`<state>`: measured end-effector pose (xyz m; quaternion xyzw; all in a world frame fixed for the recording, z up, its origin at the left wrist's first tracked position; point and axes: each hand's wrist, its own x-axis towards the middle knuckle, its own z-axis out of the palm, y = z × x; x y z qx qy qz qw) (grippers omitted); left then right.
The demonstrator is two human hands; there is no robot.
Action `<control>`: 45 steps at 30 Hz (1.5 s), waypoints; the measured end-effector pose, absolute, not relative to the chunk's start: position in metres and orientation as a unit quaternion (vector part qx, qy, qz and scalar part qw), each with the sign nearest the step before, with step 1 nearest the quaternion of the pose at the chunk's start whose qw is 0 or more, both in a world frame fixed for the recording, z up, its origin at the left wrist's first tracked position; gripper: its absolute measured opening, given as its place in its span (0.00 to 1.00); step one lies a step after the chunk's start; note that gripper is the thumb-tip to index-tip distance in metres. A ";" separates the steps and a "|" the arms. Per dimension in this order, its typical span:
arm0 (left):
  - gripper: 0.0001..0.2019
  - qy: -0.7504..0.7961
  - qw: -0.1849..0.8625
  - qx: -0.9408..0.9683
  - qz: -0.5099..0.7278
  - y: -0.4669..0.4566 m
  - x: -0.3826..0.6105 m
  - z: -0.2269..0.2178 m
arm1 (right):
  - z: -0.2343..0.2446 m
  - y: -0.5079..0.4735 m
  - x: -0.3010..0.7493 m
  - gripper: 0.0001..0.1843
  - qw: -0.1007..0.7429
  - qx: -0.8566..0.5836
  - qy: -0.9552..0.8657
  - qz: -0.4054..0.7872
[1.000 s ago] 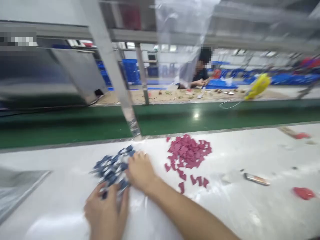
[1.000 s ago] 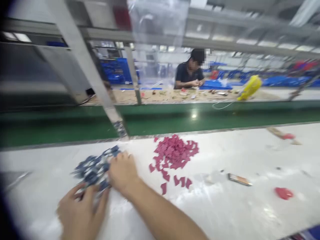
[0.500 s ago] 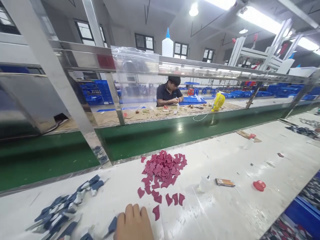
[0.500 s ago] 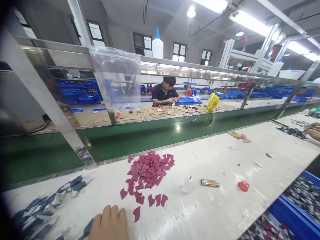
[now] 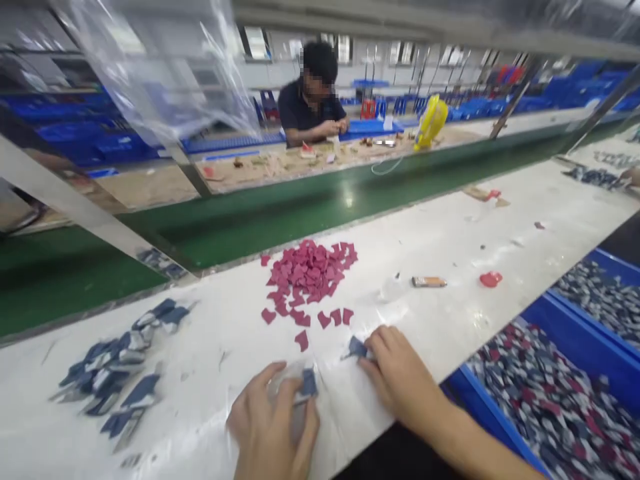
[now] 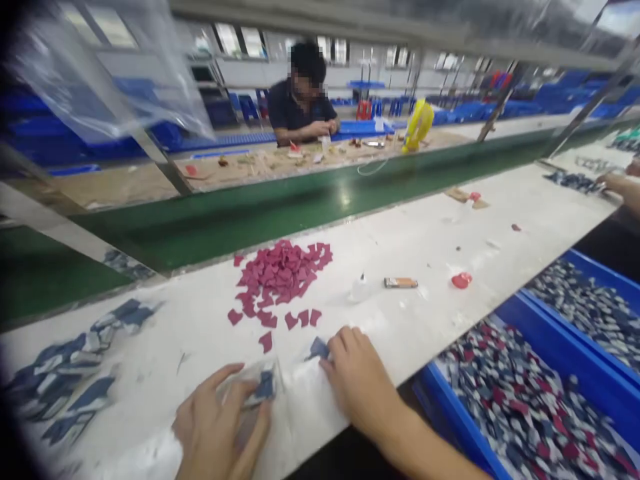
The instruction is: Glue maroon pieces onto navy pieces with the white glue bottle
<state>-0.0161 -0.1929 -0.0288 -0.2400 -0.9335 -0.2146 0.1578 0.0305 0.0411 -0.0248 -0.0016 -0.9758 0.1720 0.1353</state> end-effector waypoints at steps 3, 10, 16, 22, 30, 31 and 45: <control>0.08 -0.934 0.109 -0.275 -0.198 -0.169 -0.012 -0.018 | -0.013 0.064 0.032 0.02 0.118 -0.017 -0.962 0.244; 0.19 -0.926 0.056 -0.309 -0.210 -0.130 -0.024 0.011 | 0.008 0.092 0.053 0.10 0.123 -0.061 -0.911 0.388; 0.16 -0.908 0.002 -0.386 -0.163 -0.084 -0.039 0.013 | 0.014 0.103 0.065 0.24 0.038 -0.018 -0.924 0.381; 0.11 -0.908 0.014 -0.384 -0.169 -0.087 -0.041 0.015 | 0.006 0.100 0.065 0.19 0.046 -0.040 -0.920 0.388; 0.15 -0.910 -0.021 -0.342 -0.233 -0.095 -0.029 0.010 | -0.012 0.112 0.022 0.30 0.198 -0.186 -0.820 0.504; 0.15 -0.914 -0.018 -0.337 -0.225 -0.095 -0.028 0.008 | -0.014 0.115 0.012 0.30 0.210 -0.192 -0.815 0.505; 0.25 -0.896 0.028 -0.396 -0.199 -0.066 -0.012 0.007 | 0.018 0.118 0.076 0.17 0.165 -0.213 -0.770 0.578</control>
